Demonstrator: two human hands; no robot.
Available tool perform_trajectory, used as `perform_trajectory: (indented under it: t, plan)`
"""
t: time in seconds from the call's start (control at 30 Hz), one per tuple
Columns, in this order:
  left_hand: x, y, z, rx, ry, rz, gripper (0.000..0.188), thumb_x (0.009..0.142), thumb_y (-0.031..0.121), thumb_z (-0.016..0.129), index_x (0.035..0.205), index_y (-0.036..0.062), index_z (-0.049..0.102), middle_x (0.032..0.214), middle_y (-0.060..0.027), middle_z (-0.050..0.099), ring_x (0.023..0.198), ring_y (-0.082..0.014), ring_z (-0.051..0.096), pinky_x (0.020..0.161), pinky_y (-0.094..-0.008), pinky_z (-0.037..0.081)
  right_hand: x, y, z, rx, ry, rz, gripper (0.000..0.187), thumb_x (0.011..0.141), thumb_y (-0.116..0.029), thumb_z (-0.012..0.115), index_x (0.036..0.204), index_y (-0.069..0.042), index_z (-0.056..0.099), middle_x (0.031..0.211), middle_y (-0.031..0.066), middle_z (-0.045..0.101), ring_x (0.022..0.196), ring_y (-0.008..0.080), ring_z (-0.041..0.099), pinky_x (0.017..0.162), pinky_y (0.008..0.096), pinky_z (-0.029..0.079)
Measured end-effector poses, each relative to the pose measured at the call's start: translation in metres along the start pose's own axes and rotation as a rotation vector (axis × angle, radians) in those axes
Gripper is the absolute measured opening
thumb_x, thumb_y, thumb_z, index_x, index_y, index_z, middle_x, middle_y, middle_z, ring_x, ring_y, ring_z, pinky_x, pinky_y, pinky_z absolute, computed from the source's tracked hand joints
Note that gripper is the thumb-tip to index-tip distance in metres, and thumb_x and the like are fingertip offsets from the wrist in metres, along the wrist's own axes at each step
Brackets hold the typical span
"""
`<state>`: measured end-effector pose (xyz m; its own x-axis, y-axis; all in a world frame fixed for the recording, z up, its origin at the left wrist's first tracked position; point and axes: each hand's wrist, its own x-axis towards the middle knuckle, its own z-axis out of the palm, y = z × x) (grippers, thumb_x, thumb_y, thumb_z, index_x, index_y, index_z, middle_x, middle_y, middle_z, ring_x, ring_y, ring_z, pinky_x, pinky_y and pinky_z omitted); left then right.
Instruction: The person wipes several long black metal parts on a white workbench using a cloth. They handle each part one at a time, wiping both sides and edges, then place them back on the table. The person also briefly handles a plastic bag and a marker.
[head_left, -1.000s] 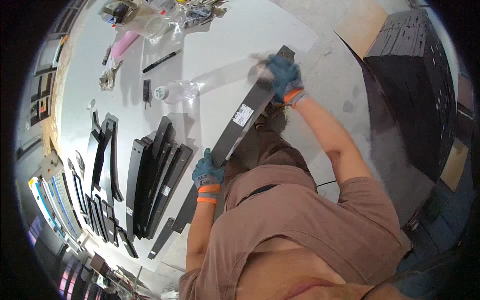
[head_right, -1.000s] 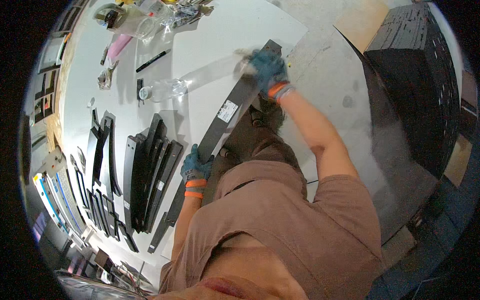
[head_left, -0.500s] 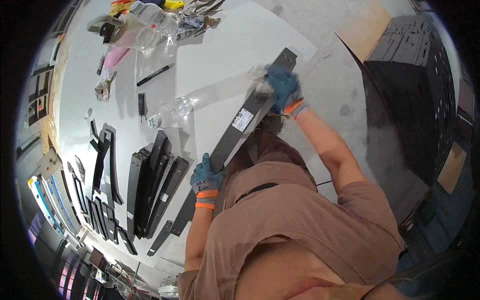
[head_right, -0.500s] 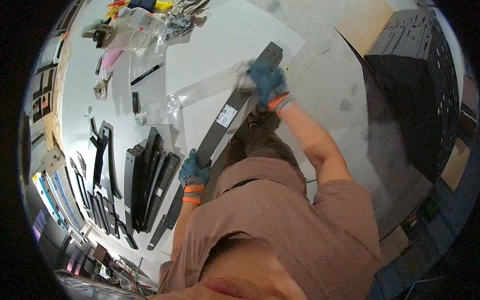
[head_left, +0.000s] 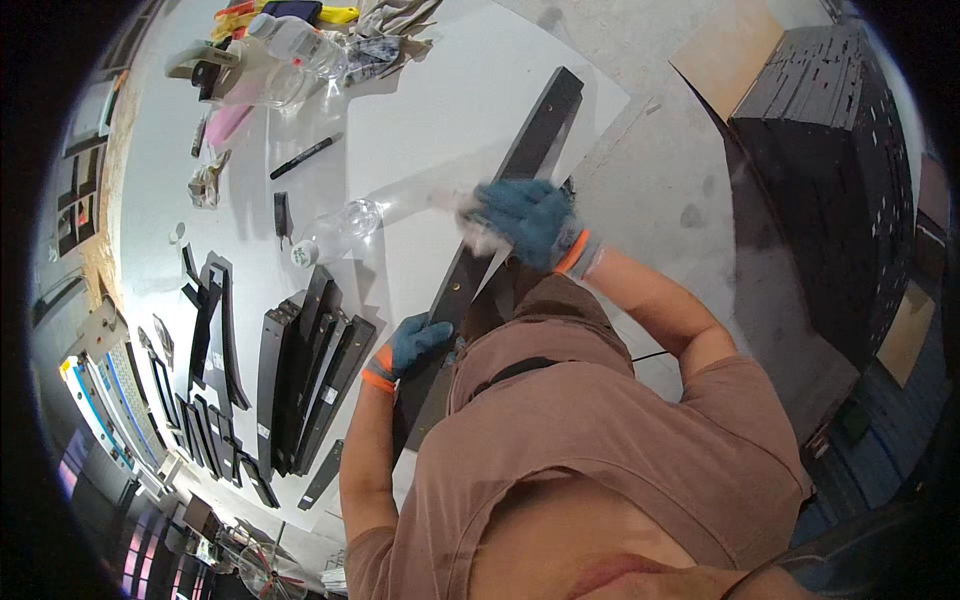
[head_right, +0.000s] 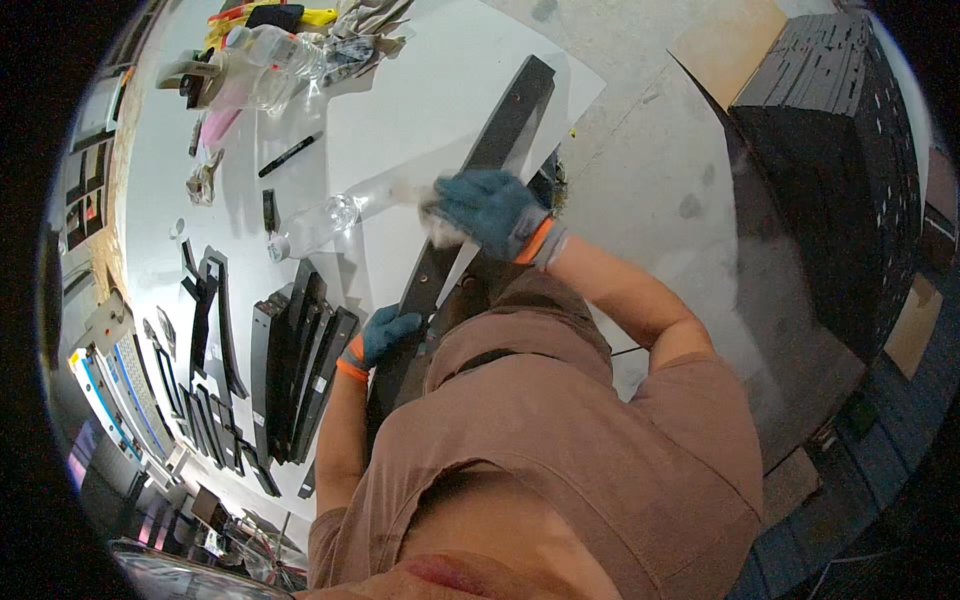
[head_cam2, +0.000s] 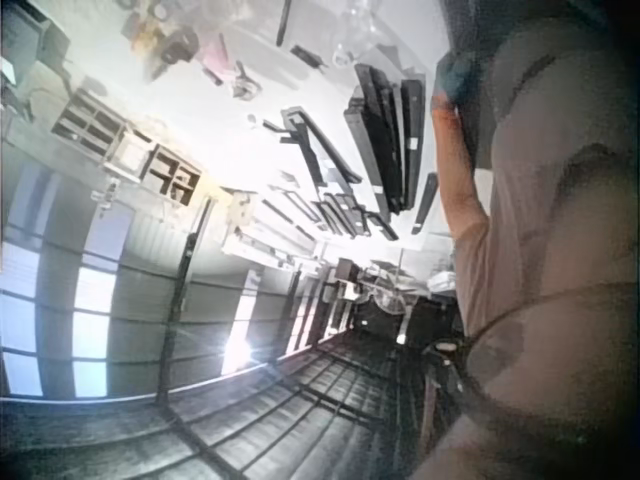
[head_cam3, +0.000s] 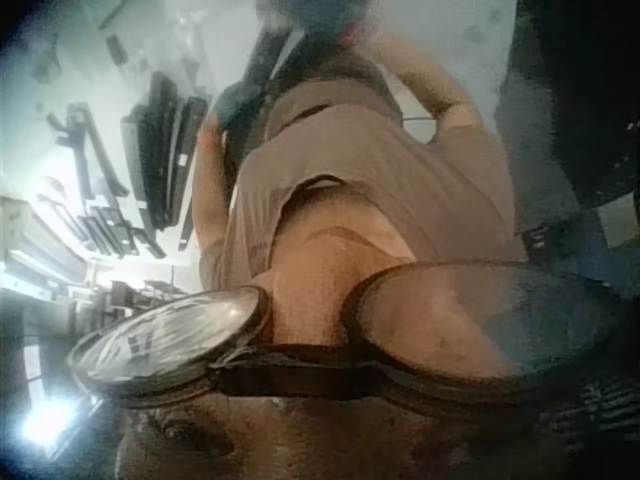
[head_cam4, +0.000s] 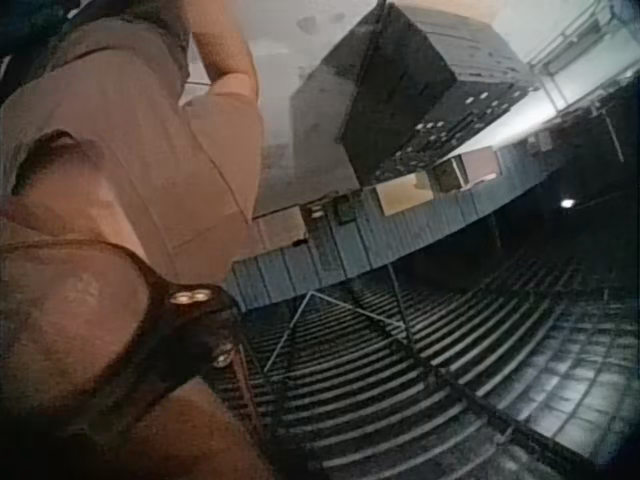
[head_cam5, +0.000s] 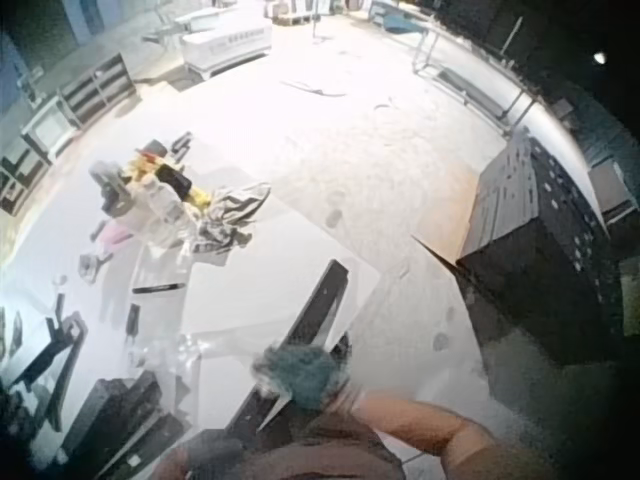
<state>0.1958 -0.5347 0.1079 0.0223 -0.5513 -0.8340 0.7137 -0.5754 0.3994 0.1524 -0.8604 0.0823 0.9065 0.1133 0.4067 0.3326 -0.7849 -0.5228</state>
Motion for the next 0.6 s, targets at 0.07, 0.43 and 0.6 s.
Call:
perform_trajectory:
  t: [0.07,0.43,0.6]
  plan:
    - [0.008,0.002,-0.004,-0.159,-0.082,-0.017,0.037,0.096,0.026,0.061,0.12,-0.0016,0.064,0.089,-0.0098,0.07,0.073,-0.0194,0.066,0.066,-0.0318,0.053,-0.006,-0.005,0.018,0.052,-0.13,-0.128,0.037,0.083,-0.017,0.066,0.119,-0.008,0.066,0.131,0.0092,0.061,0.114,0.0278,0.063,0.097,0.0418,0.052]
    - [0.014,0.011,-0.016,-0.201,-0.109,-0.043,0.036,0.093,0.025,0.062,0.116,-0.0028,0.061,0.089,-0.0154,0.069,0.073,-0.024,0.066,0.061,-0.0348,0.055,0.017,0.208,-0.089,-0.557,0.319,0.633,0.039,0.09,-0.022,0.06,0.127,-0.009,0.064,0.12,0.015,0.067,0.108,0.0295,0.065,0.087,0.0392,0.053]
    - [0.016,0.014,-0.005,-0.209,-0.065,-0.02,0.037,0.094,0.026,0.062,0.118,-0.0029,0.061,0.088,-0.0146,0.069,0.073,-0.024,0.066,0.061,-0.0345,0.054,0.002,0.052,0.013,-0.14,-0.17,-0.025,0.035,0.09,-0.015,0.06,0.124,-0.011,0.066,0.127,0.0085,0.066,0.115,0.026,0.063,0.098,0.0373,0.051]
